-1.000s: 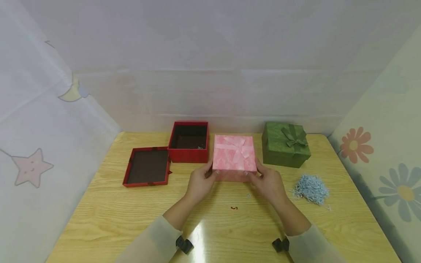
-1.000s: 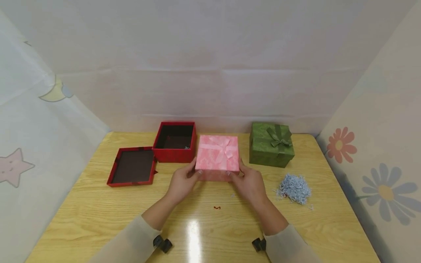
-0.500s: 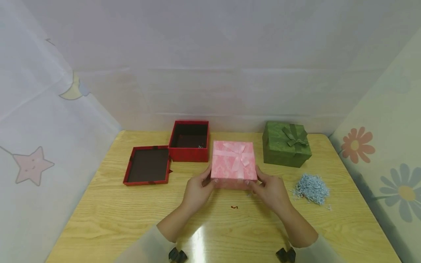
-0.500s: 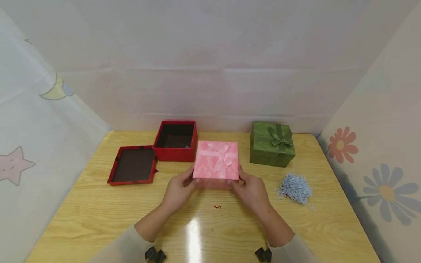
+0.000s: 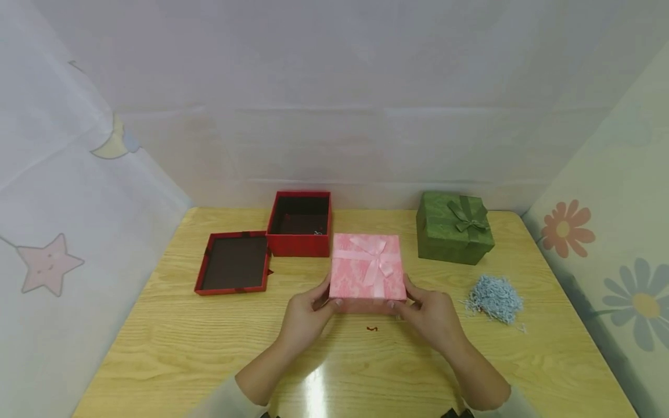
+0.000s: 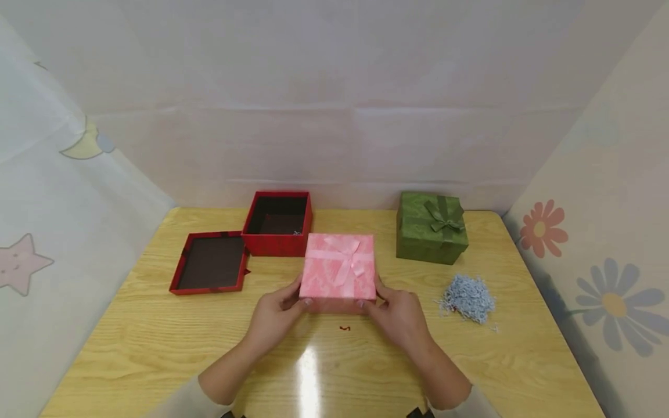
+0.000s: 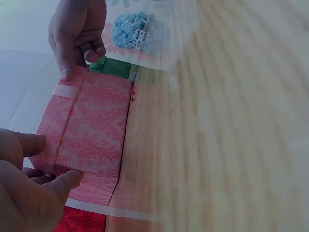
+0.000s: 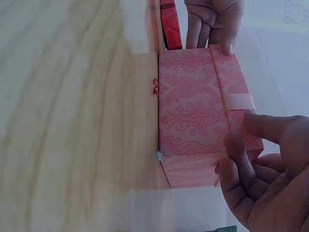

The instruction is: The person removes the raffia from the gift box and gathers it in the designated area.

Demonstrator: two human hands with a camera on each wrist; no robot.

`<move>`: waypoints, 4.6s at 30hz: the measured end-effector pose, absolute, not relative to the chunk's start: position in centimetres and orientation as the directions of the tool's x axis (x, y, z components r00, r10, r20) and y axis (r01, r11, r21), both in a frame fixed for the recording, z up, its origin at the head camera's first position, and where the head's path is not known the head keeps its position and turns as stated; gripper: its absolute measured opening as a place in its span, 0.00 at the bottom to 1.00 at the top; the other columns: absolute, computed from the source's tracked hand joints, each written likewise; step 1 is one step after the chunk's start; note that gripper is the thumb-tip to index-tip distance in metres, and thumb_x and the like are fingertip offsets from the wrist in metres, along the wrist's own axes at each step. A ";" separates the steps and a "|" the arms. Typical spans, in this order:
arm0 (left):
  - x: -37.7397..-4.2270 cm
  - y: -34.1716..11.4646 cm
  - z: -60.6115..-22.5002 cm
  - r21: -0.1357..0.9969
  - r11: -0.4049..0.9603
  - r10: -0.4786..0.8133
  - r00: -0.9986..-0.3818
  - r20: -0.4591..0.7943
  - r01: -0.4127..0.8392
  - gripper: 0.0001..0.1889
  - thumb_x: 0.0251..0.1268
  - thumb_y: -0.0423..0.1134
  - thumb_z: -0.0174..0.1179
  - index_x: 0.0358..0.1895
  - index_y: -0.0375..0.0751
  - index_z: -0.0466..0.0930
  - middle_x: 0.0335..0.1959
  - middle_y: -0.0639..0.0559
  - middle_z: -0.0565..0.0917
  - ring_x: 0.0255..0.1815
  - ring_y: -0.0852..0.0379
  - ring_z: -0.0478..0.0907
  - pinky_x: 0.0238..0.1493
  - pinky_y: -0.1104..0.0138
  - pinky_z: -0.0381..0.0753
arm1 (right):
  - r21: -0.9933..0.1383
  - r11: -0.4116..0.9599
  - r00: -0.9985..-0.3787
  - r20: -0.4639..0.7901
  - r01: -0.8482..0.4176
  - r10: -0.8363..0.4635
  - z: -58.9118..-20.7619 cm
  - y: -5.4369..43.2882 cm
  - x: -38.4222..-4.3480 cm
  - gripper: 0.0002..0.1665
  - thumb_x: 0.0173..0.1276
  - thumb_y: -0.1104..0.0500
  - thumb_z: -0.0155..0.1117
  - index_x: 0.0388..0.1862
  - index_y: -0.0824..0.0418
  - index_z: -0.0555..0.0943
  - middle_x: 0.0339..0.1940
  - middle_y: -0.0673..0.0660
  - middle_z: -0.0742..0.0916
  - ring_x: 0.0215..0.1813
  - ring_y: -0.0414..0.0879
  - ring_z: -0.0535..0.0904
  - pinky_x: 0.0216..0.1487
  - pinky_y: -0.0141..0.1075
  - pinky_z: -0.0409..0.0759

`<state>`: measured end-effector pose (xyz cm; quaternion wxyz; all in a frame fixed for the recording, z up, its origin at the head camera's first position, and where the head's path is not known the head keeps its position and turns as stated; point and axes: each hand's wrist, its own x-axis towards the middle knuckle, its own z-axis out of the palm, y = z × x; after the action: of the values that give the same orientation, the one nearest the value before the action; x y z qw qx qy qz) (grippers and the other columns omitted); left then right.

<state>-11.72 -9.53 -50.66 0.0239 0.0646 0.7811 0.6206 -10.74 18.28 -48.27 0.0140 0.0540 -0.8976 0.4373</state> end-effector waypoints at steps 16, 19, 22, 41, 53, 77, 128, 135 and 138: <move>-9.8 -11.5 -50.7 0.986 0.166 0.100 -0.995 -0.011 0.006 0.31 0.64 0.40 0.75 0.70 0.46 0.77 0.66 0.50 0.80 0.64 0.52 0.80 0.55 0.67 0.84 | -0.790 0.597 -0.989 0.080 -0.137 -0.122 -48.6 17.7 -10.0 0.37 0.62 0.52 0.81 0.68 0.59 0.79 0.22 0.44 0.87 0.19 0.38 0.76 0.15 0.32 0.71; -9.8 -11.8 -50.7 0.984 0.176 0.090 -0.996 0.004 0.020 0.30 0.64 0.40 0.75 0.69 0.47 0.78 0.65 0.51 0.81 0.63 0.54 0.81 0.55 0.68 0.84 | -0.786 0.602 -0.989 0.080 -0.141 -0.127 -48.6 17.5 -10.2 0.37 0.62 0.52 0.81 0.68 0.58 0.80 0.19 0.42 0.85 0.18 0.39 0.75 0.15 0.31 0.69; -9.9 -12.0 -50.7 0.981 0.191 0.076 -0.997 0.020 0.035 0.29 0.63 0.38 0.75 0.68 0.46 0.79 0.64 0.51 0.82 0.63 0.55 0.81 0.56 0.69 0.83 | -0.786 0.602 -0.988 0.077 -0.142 -0.132 -48.6 17.3 -10.3 0.37 0.62 0.52 0.81 0.68 0.59 0.80 0.22 0.43 0.87 0.20 0.38 0.77 0.15 0.31 0.71; -10.7 -12.5 -49.3 0.979 0.200 0.097 -0.995 0.030 0.049 0.29 0.66 0.41 0.74 0.69 0.47 0.77 0.68 0.55 0.78 0.67 0.54 0.78 0.59 0.66 0.82 | -0.825 0.538 -0.985 0.135 -0.173 -0.110 -47.4 16.9 -10.4 0.36 0.62 0.56 0.81 0.68 0.59 0.80 0.42 0.57 0.92 0.26 0.38 0.85 0.17 0.34 0.79; -10.8 -12.4 -46.8 0.976 0.196 0.115 -0.991 0.070 0.091 0.33 0.64 0.51 0.74 0.71 0.47 0.76 0.69 0.59 0.77 0.69 0.56 0.75 0.59 0.64 0.82 | -0.816 0.523 -0.969 0.229 -0.244 -0.094 -45.2 17.2 -10.4 0.38 0.62 0.49 0.81 0.70 0.54 0.79 0.55 0.56 0.89 0.28 0.37 0.86 0.19 0.35 0.80; -11.0 -11.5 -46.2 0.931 -0.008 -0.068 -0.929 0.364 0.365 0.28 0.59 0.23 0.73 0.65 0.36 0.82 0.62 0.43 0.84 0.65 0.50 0.81 0.61 0.62 0.81 | -0.694 0.499 -0.825 0.559 -0.520 -0.083 -44.8 17.1 -11.2 0.42 0.54 0.63 0.85 0.70 0.57 0.80 0.62 0.55 0.84 0.64 0.51 0.77 0.58 0.39 0.80; -11.2 -15.1 -45.2 0.886 -0.050 0.230 -0.857 0.460 0.462 0.56 0.46 0.14 0.76 0.81 0.38 0.59 0.83 0.46 0.58 0.82 0.44 0.56 0.69 0.63 0.76 | -0.812 0.355 -0.876 0.361 -0.464 -0.320 -45.0 15.1 -10.9 0.72 0.52 0.50 0.88 0.87 0.44 0.50 0.78 0.46 0.73 0.64 0.47 0.80 0.65 0.53 0.79; -10.7 -15.8 -45.3 0.914 -0.035 0.187 -0.896 0.403 0.404 0.55 0.46 0.15 0.76 0.81 0.41 0.62 0.83 0.50 0.59 0.82 0.48 0.57 0.69 0.65 0.76 | -0.810 0.337 -0.870 0.388 -0.480 -0.305 -45.2 14.2 -11.0 0.64 0.58 0.55 0.85 0.86 0.48 0.55 0.76 0.49 0.75 0.71 0.49 0.76 0.65 0.58 0.79; -10.6 -16.0 -45.5 0.915 -0.033 0.171 -0.900 0.401 0.402 0.54 0.46 0.15 0.76 0.80 0.41 0.63 0.83 0.49 0.60 0.82 0.49 0.57 0.69 0.64 0.76 | -0.831 0.282 -0.865 0.395 -0.481 -0.310 -45.2 13.8 -11.1 0.62 0.59 0.60 0.83 0.86 0.50 0.56 0.73 0.51 0.78 0.69 0.50 0.78 0.60 0.54 0.83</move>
<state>-10.62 -16.02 -45.48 -0.0836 0.2076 0.6901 0.6882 -11.10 13.79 -45.25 0.0783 0.2480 -0.7966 0.5457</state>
